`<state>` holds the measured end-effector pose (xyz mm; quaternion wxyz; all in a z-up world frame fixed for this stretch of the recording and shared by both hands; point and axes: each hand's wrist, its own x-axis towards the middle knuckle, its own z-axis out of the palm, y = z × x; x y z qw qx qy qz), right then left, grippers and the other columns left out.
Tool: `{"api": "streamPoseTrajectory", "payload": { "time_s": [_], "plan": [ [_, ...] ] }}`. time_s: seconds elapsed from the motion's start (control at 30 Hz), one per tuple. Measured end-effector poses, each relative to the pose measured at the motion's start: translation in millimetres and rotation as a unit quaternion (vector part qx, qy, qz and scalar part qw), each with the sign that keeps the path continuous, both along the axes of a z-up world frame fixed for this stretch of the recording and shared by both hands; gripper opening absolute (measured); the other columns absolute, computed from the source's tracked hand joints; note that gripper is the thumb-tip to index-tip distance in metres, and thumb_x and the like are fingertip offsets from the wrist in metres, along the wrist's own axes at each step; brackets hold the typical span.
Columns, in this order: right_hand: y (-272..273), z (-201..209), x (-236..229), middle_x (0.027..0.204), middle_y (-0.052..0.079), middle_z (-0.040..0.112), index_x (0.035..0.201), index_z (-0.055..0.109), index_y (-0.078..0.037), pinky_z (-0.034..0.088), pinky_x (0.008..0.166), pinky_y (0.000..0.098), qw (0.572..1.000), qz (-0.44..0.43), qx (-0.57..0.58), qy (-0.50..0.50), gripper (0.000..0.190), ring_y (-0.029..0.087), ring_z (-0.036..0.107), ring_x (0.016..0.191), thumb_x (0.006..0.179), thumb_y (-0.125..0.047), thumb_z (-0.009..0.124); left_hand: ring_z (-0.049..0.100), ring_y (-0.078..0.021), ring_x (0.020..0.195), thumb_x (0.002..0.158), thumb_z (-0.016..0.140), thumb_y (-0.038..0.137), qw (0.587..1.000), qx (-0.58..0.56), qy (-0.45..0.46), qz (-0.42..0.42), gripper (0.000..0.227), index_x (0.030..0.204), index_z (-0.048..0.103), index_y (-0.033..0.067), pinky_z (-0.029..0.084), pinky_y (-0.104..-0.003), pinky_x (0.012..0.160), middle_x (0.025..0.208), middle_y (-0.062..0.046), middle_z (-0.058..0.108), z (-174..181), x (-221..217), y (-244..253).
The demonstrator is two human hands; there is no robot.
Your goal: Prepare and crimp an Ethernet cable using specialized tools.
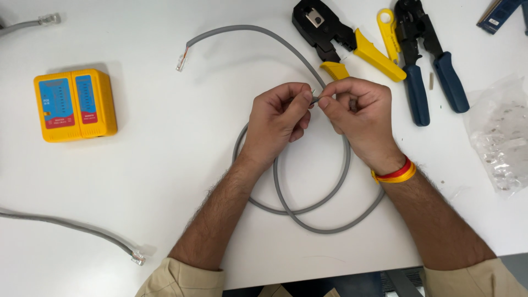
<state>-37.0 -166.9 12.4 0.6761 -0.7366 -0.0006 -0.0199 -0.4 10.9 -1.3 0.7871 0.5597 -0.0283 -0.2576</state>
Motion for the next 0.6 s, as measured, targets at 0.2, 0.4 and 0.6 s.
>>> {"api": "streamPoseTrajectory", "payload": {
  "time_s": [0.2, 0.4, 0.6],
  "plan": [
    [-4.2, -0.3, 1.2, 0.062, -0.008, 0.051, 0.105, 0.071, 0.000, 0.026, 0.044, 0.0184, 0.996, 0.030, 0.085, 0.025, 0.007, -0.001, 0.036, 0.051, 0.103, -0.004, 0.065, 0.050, -0.0028, 0.059, 0.104, 0.061, 0.020, 1.000, 0.005, 0.007, -0.001, 0.022, 0.108, 0.068, -0.0001, 0.041, -0.020, 0.048, 0.072, 0.001, 0.059, 1.2, 0.6, 0.0],
    [-5.2, -0.2, 0.7, 0.064, -0.008, 0.051, 0.106, 0.070, 0.001, 0.029, 0.045, 0.0188, 0.997, 0.032, 0.060, 0.022, 0.009, -0.001, 0.039, 0.053, 0.101, -0.005, 0.066, 0.047, -0.0032, 0.058, 0.105, 0.061, 0.019, 1.000, 0.005, 0.011, 0.005, 0.020, 0.104, 0.069, 0.0006, 0.039, -0.021, 0.048, 0.069, 0.002, 0.057, 3.3, -0.3, 0.1],
    [-6.3, -6.9, 1.3, 0.062, -0.010, 0.051, 0.104, 0.071, -0.003, 0.031, 0.048, 0.0170, 0.999, 0.022, 0.039, 0.005, 0.008, -0.002, 0.041, 0.053, 0.097, -0.007, 0.072, 0.047, -0.0046, 0.058, 0.105, 0.060, 0.017, 1.000, 0.008, 0.005, 0.006, 0.017, 0.102, 0.068, 0.0012, 0.038, -0.022, 0.048, 0.069, 0.002, 0.056, 2.6, -1.7, -0.3]
  ]
}}
